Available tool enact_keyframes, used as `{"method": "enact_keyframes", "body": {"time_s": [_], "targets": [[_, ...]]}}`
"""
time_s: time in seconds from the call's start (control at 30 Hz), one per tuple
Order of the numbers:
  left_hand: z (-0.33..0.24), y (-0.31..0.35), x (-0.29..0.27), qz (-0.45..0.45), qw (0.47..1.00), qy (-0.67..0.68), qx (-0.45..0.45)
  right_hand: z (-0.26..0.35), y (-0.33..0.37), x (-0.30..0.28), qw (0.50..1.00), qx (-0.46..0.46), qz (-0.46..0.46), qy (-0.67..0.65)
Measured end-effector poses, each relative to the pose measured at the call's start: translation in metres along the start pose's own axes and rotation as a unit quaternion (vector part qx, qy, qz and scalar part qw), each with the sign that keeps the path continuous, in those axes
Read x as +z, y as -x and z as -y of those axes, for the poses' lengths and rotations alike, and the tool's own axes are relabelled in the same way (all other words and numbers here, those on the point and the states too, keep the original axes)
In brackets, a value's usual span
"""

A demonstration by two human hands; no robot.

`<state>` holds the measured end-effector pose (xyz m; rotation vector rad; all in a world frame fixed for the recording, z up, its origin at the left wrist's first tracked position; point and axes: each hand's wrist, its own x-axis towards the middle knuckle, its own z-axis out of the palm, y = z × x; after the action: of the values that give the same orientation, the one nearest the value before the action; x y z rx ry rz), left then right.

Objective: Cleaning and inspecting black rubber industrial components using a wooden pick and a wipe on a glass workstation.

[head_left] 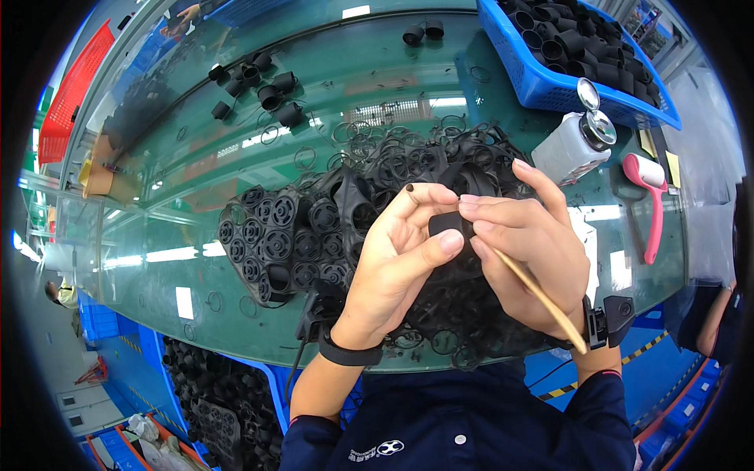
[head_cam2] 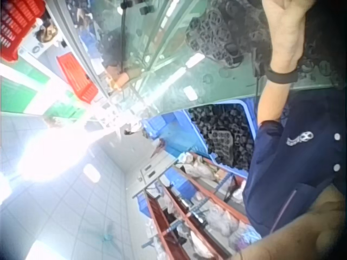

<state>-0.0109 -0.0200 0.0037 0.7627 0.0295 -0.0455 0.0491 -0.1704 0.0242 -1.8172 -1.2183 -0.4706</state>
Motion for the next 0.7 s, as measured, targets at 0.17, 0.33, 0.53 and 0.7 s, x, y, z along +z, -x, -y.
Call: {"method": "enact_keyframes", "body": {"time_s": [0.17, 0.33, 0.53, 0.7], "targets": [[-0.002, 0.002, 0.0, 0.004, 1.0, -0.009, 0.002, -0.011, -0.005, -0.009, 0.929, 0.197, -0.046, -0.309], [-0.001, 0.0, -0.002, 0.025, 0.999, -0.012, 0.027, -0.014, -0.006, -0.009, 0.908, 0.198, -0.085, -0.36], [-0.002, 0.0, -0.007, 0.078, 0.994, 0.072, 0.016, -0.013, -0.006, -0.008, 0.947, 0.133, -0.052, -0.289], [-0.001, 0.001, -0.006, 0.075, 0.995, 0.052, 0.026, -0.013, -0.004, -0.005, 0.956, 0.125, -0.036, -0.262]]}}
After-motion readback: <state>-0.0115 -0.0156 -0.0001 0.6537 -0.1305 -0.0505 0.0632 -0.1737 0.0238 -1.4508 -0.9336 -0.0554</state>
